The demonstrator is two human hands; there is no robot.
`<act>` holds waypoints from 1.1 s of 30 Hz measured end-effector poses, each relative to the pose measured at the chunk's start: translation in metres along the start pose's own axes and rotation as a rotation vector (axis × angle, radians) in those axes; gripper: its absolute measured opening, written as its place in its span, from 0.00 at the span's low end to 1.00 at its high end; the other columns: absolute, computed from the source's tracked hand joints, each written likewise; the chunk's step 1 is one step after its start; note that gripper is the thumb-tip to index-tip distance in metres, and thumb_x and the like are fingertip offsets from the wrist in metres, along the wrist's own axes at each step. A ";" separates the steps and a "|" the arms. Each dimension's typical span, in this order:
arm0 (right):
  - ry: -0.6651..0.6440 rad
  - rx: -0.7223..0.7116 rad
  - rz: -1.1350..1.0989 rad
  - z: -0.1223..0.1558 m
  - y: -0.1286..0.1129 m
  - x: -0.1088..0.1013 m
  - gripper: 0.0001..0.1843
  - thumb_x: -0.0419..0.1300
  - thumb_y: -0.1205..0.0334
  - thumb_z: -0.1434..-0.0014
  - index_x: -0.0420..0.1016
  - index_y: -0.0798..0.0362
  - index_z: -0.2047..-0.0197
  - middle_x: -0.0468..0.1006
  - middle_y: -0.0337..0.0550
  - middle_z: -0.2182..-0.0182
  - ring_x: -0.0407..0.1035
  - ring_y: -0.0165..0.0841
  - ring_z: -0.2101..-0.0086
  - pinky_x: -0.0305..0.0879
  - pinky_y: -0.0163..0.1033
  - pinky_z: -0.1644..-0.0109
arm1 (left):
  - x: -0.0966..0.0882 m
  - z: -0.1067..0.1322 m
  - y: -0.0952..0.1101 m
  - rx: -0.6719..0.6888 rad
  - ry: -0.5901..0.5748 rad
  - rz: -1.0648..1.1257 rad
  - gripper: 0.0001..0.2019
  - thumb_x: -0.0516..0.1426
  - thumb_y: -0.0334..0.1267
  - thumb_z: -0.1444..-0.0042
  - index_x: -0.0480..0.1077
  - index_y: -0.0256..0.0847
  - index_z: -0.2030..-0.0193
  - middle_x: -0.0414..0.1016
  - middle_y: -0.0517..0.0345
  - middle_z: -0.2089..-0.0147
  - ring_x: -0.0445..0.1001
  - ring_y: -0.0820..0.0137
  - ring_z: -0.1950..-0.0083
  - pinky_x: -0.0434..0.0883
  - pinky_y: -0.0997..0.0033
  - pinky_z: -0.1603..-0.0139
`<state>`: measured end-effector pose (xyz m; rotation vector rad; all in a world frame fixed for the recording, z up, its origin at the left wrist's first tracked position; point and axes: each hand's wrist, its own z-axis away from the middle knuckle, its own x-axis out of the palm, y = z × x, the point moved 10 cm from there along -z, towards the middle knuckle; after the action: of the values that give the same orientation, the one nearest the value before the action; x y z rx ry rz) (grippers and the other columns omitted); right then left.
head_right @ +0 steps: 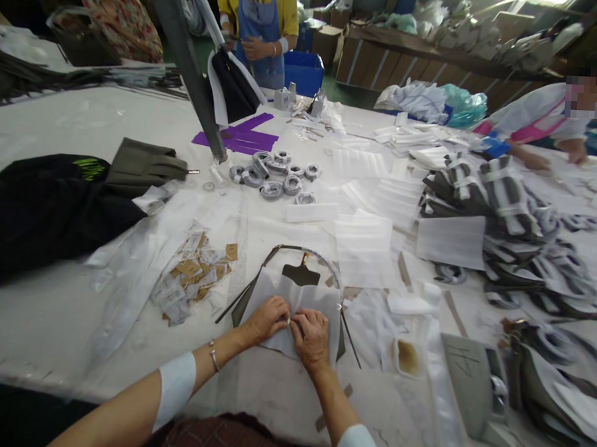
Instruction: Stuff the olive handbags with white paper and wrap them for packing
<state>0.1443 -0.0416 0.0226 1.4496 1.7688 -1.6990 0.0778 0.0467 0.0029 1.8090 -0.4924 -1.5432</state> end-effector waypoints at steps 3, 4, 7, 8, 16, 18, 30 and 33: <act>-0.006 -0.007 0.000 0.001 0.001 0.002 0.04 0.60 0.61 0.35 0.77 0.47 0.61 0.77 0.40 0.57 0.64 0.38 0.55 0.52 0.44 0.48 | -0.001 -0.001 -0.001 0.005 -0.007 0.006 0.06 0.60 0.27 0.43 0.67 0.40 0.65 0.73 0.58 0.60 0.68 0.67 0.54 0.66 0.66 0.49; -0.010 -0.015 0.013 0.001 0.001 0.004 0.04 0.60 0.61 0.36 0.76 0.47 0.62 0.76 0.41 0.57 0.64 0.38 0.55 0.52 0.44 0.48 | 0.000 -0.002 0.000 0.007 -0.010 0.002 0.06 0.60 0.26 0.43 0.67 0.40 0.65 0.73 0.58 0.60 0.68 0.67 0.53 0.66 0.67 0.49; -0.024 -0.040 0.073 0.002 -0.002 0.009 0.05 0.59 0.63 0.36 0.76 0.49 0.64 0.76 0.43 0.57 0.64 0.39 0.54 0.53 0.45 0.47 | 0.002 -0.001 0.000 0.006 -0.014 -0.029 0.06 0.57 0.25 0.43 0.67 0.39 0.67 0.73 0.57 0.59 0.68 0.66 0.52 0.66 0.66 0.48; -0.024 -0.045 0.097 0.002 -0.003 0.009 0.06 0.58 0.63 0.36 0.75 0.49 0.64 0.76 0.43 0.57 0.64 0.39 0.54 0.53 0.45 0.46 | 0.003 -0.001 0.000 0.002 -0.013 -0.046 0.06 0.56 0.25 0.42 0.67 0.39 0.66 0.73 0.56 0.59 0.68 0.66 0.52 0.66 0.65 0.48; -0.192 0.014 0.313 -0.027 -0.009 0.013 0.09 0.59 0.70 0.40 0.74 0.48 0.71 0.77 0.42 0.69 0.67 0.38 0.64 0.54 0.43 0.58 | 0.012 0.004 0.008 0.016 -0.032 -0.207 0.08 0.52 0.27 0.39 0.68 0.39 0.56 0.72 0.51 0.51 0.67 0.62 0.47 0.65 0.57 0.39; -0.170 0.026 0.331 -0.040 -0.006 0.010 0.10 0.58 0.70 0.39 0.74 0.49 0.70 0.76 0.42 0.70 0.67 0.38 0.65 0.54 0.43 0.59 | 0.012 0.002 0.009 -0.001 -0.030 -0.240 0.09 0.52 0.25 0.40 0.69 0.39 0.56 0.72 0.51 0.52 0.67 0.62 0.47 0.65 0.58 0.39; -0.041 -0.054 0.364 -0.040 0.004 0.018 0.13 0.55 0.66 0.34 0.72 0.52 0.47 0.77 0.47 0.55 0.66 0.42 0.52 0.55 0.46 0.42 | 0.002 -0.014 -0.002 -0.148 0.065 -0.400 0.12 0.52 0.29 0.39 0.69 0.40 0.50 0.74 0.50 0.51 0.70 0.58 0.46 0.67 0.53 0.42; -0.017 -0.049 0.379 -0.042 0.003 0.017 0.11 0.55 0.64 0.33 0.72 0.52 0.48 0.77 0.46 0.58 0.66 0.41 0.55 0.56 0.47 0.45 | -0.004 -0.012 -0.005 -0.134 0.121 -0.417 0.19 0.53 0.34 0.37 0.63 0.41 0.39 0.68 0.48 0.38 0.60 0.54 0.32 0.56 0.46 0.32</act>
<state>0.1567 0.0021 0.0191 1.6196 1.4037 -1.4570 0.0876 0.0555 0.0027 1.9681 0.0525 -1.6746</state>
